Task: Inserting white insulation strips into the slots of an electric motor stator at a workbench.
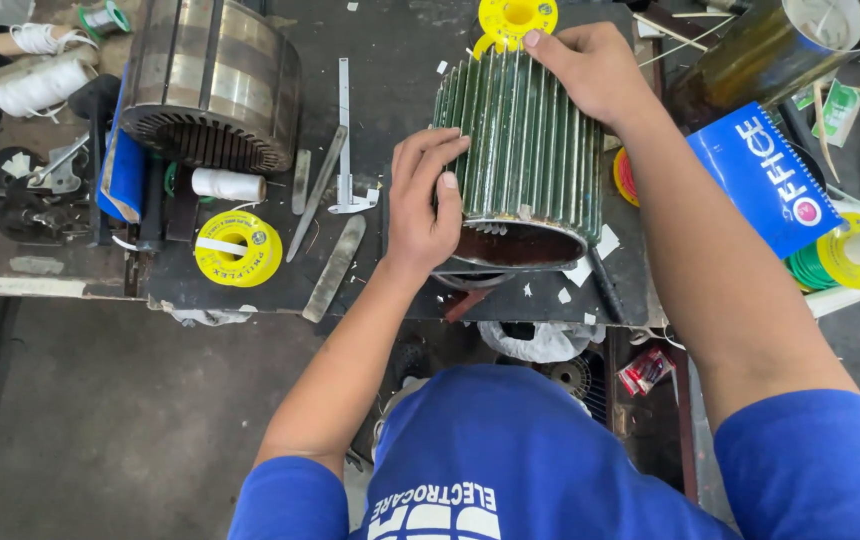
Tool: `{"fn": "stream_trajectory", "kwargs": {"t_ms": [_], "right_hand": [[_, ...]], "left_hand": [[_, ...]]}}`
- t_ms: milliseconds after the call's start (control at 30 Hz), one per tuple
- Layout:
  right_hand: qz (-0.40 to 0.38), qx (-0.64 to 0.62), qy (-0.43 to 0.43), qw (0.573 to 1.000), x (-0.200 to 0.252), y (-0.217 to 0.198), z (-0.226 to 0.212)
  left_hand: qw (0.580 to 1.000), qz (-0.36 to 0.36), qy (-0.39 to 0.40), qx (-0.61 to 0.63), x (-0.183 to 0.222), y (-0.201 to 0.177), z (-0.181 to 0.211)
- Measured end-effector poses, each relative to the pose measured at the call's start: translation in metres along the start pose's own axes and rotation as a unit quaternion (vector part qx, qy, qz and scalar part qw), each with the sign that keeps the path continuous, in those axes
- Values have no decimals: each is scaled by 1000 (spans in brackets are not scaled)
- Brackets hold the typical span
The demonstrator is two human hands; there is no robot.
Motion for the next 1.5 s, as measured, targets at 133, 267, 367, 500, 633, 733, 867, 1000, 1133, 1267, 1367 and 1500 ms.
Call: {"fn": "stream_trajectory", "kwargs": {"t_ms": [133,267,367,500,633,733,867,1000,1133,1267,1367,1500], "right_hand": [[6,11,-45,999,4,-1,0],[34,3,-9,999,24,-7,6],[78,61,-23,995,50,-22,15],[25,-81,11,996,117,-16,-10],[49,-178,-25,983,150,-4,-8],[97,-180,-68,976,153,36,-6],[144,-241,-98,955,137,67,-21],[108,-299,-86,944,130,70,-19],[20,-335,-111,935,125,58,-16],[44,-347,-32,936,108,2,72],[146,-273,-6,951,123,-44,166],[166,60,74,982,153,-44,280]], "left_hand": [[1000,2,14,-2,2,-2,4],[998,-13,49,22,1,0,-15],[996,-4,90,26,-4,-7,-32],[998,-69,-3,1,-18,-11,-73],[974,-138,-178,15,-17,9,-153],[956,-181,-230,-34,-22,-11,-160],[917,-214,-332,-55,4,-38,-151],[859,-217,-448,122,23,-31,-149],[904,-216,-338,148,11,-29,-114],[933,-207,-287,67,6,-39,-118],[948,-190,-254,4,-2,-41,-121],[965,-132,-196,-117,-16,-54,-142]]}}
Point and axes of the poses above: each hand's wrist, its own x-axis away from the middle knuckle, its own y-axis out of the palm, z = x × y, the point moved 9 cm from there along -x, towards the middle knuckle, and after that the axes turned 11 degrees about -x, right-handed, at the moved point
